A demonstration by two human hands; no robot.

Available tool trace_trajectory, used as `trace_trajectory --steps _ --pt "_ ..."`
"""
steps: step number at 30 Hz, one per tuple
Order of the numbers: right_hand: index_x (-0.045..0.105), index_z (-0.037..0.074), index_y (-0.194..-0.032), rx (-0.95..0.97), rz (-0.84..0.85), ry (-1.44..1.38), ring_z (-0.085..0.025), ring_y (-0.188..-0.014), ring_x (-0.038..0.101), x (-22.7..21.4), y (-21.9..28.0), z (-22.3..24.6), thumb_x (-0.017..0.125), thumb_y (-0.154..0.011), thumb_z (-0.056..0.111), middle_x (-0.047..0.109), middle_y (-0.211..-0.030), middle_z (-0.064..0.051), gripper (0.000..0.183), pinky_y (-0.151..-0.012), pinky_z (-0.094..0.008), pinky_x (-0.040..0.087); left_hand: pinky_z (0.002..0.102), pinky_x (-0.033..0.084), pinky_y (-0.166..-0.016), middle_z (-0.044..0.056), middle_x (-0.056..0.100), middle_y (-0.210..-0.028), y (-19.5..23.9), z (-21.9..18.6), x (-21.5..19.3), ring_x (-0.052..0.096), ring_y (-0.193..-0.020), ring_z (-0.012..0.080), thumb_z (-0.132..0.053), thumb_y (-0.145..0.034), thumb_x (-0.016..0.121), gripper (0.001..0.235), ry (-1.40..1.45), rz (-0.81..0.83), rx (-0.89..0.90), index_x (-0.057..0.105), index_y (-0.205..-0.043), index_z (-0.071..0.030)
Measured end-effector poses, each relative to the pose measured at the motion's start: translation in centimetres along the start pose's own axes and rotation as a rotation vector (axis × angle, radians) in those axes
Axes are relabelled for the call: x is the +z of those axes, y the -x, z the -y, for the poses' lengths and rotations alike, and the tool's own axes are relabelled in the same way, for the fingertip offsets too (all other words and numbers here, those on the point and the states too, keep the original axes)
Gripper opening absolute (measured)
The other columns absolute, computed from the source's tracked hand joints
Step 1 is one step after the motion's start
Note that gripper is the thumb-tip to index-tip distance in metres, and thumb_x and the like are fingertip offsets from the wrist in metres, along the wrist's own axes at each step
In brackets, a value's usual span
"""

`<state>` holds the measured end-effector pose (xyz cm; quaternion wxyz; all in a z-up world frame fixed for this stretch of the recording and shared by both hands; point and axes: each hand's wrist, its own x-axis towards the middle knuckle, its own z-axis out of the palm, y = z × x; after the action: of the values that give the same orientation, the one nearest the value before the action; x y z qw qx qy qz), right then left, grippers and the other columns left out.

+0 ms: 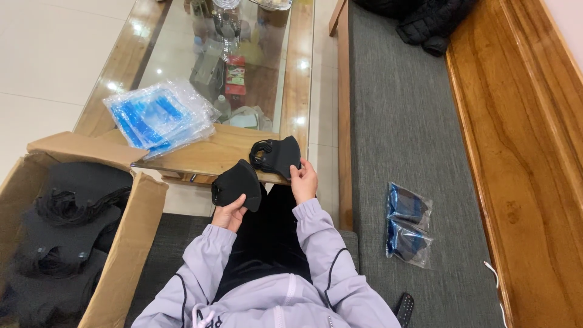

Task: Packaging black fabric face masks into individual plastic bags at a table

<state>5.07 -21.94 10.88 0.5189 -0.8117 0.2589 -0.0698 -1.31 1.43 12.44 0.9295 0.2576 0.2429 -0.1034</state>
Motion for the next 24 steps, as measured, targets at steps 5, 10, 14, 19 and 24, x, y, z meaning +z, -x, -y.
trace_trajectory --steps 5,10,14,19,24 --pt "0.058 0.012 -0.141 -0.018 0.019 0.124 -0.020 -0.082 0.072 -1.4 2.1 3.3 0.066 -0.096 0.032 0.073 -0.074 0.000 0.050 -0.084 -0.037 0.054 0.053 0.062 -0.093 0.014 0.074 -0.117 -0.7 0.6 -0.9 0.073 -0.106 0.0379 0.012 -0.080 0.078 0.048 -0.004 0.003 -0.012 0.076 -0.118 -0.018" --pt "0.056 0.014 -0.145 -0.054 0.021 0.281 -0.028 -0.092 0.072 -2.6 4.2 6.1 0.062 -0.098 0.036 0.074 -0.083 -0.003 0.052 -0.087 -0.044 0.055 0.054 0.062 -0.093 0.013 0.072 -0.122 -0.7 0.7 -1.0 0.071 -0.109 0.0383 0.012 -0.080 0.079 0.054 -0.027 0.004 -0.006 0.073 -0.124 -0.017" --pt "0.048 0.020 -0.152 -0.087 0.041 0.355 -0.031 -0.095 0.072 -3.1 5.4 7.4 0.059 -0.099 0.035 0.073 -0.086 -0.003 0.056 -0.087 -0.046 0.056 0.053 0.061 -0.094 0.014 0.072 -0.124 -0.8 0.9 -1.3 0.070 -0.109 0.0389 0.011 -0.079 0.079 0.055 -0.053 0.022 -0.012 0.072 -0.126 -0.017" --pt "0.059 0.031 -0.143 -0.132 0.050 0.448 -0.030 -0.099 0.071 -2.8 5.0 6.5 0.054 -0.102 0.041 0.073 -0.096 -0.004 0.043 -0.086 -0.045 0.057 0.055 0.061 -0.093 0.014 0.071 -0.123 -2.5 2.2 -3.5 0.070 -0.108 0.0410 0.011 -0.079 0.080 0.055 -0.038 0.031 -0.022 0.072 -0.127 -0.016" --pt "0.056 0.042 -0.144 -0.162 0.068 0.542 -0.033 -0.107 0.068 -2.5 4.1 5.0 0.050 -0.102 0.047 0.070 -0.109 -0.004 0.043 -0.092 -0.049 0.057 0.052 0.061 -0.092 0.017 0.070 -0.125 -1.7 1.6 -2.7 0.070 -0.106 0.0415 0.011 -0.078 0.080 0.057 -0.072 0.019 -0.037 0.070 -0.129 -0.013"
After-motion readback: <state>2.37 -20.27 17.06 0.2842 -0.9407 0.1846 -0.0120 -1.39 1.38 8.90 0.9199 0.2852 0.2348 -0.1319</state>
